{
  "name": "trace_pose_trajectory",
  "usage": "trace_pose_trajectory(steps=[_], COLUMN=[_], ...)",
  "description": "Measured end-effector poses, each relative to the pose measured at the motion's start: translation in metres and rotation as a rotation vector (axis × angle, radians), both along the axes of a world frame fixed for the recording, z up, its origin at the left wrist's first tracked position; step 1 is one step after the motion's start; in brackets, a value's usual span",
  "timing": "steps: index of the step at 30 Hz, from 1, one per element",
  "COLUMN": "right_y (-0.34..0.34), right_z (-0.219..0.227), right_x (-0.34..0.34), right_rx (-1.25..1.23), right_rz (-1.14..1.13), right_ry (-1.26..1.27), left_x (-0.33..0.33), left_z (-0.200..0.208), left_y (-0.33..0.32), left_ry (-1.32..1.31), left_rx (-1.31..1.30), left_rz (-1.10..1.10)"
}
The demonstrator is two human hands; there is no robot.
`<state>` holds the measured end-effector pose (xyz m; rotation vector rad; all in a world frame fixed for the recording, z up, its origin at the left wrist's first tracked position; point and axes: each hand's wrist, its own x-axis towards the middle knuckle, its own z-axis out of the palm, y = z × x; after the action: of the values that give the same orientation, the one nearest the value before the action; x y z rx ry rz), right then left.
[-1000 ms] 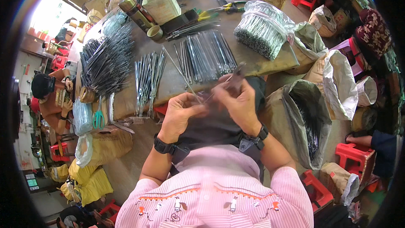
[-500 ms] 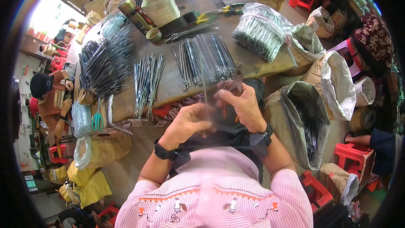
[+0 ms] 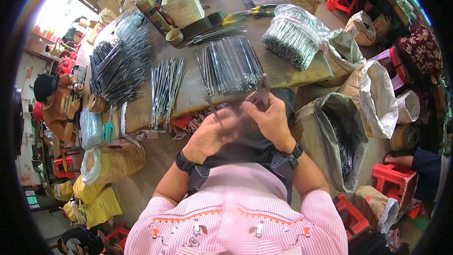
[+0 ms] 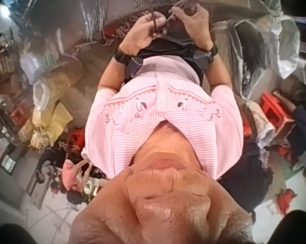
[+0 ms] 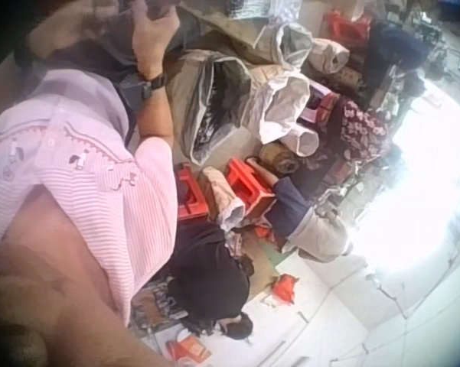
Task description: The person repeatedly picks up metal rods from a pile on the table, uses pliers to cut each rod into shorter pieces, and places the cut pieces back on the table. The process is continuous and repetitive.
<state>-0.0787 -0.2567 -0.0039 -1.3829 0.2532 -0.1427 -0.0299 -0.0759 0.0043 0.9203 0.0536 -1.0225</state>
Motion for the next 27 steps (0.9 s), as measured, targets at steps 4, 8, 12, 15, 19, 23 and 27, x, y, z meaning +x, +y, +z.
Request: trace_pose_trajectory(steps=[4, 8, 12, 15, 19, 23, 27], right_y=[-0.001, -0.012, -0.029, -0.038, -0.037, -0.031, -0.033], right_z=[-0.004, -0.013, -0.015, -0.013, -0.009, -0.013, -0.016], right_x=[-0.002, 0.004, -0.008, -0.017, -0.03, -0.033, -0.033], right_rx=[0.06, 0.755, 1.026, 0.954, 0.486, -0.067, -0.55], right_rz=[0.033, -0.071, 0.137, 0.387, 0.396, 0.41, 0.409], right_ry=[-0.01, 0.106, 0.136, 0.073, 0.209, 0.167, 0.055], left_x=[-0.001, 0.006, 0.004, -0.003, -0.005, -0.007, -0.008], left_z=[-0.008, -0.005, 0.003, 0.007, 0.009, 0.012, 0.013], left_y=[-0.002, 0.004, 0.006, 0.004, 0.002, 0.001, 0.0], left_ry=[-0.149, -0.279, -0.446, -0.653, -0.896, -0.959, -0.974], left_rx=[0.032, 0.09, 0.181, 0.293, 0.344, 0.363, 0.343], left_rz=[0.072, 0.106, 0.142, 0.166, 0.169, 0.166, 0.178])
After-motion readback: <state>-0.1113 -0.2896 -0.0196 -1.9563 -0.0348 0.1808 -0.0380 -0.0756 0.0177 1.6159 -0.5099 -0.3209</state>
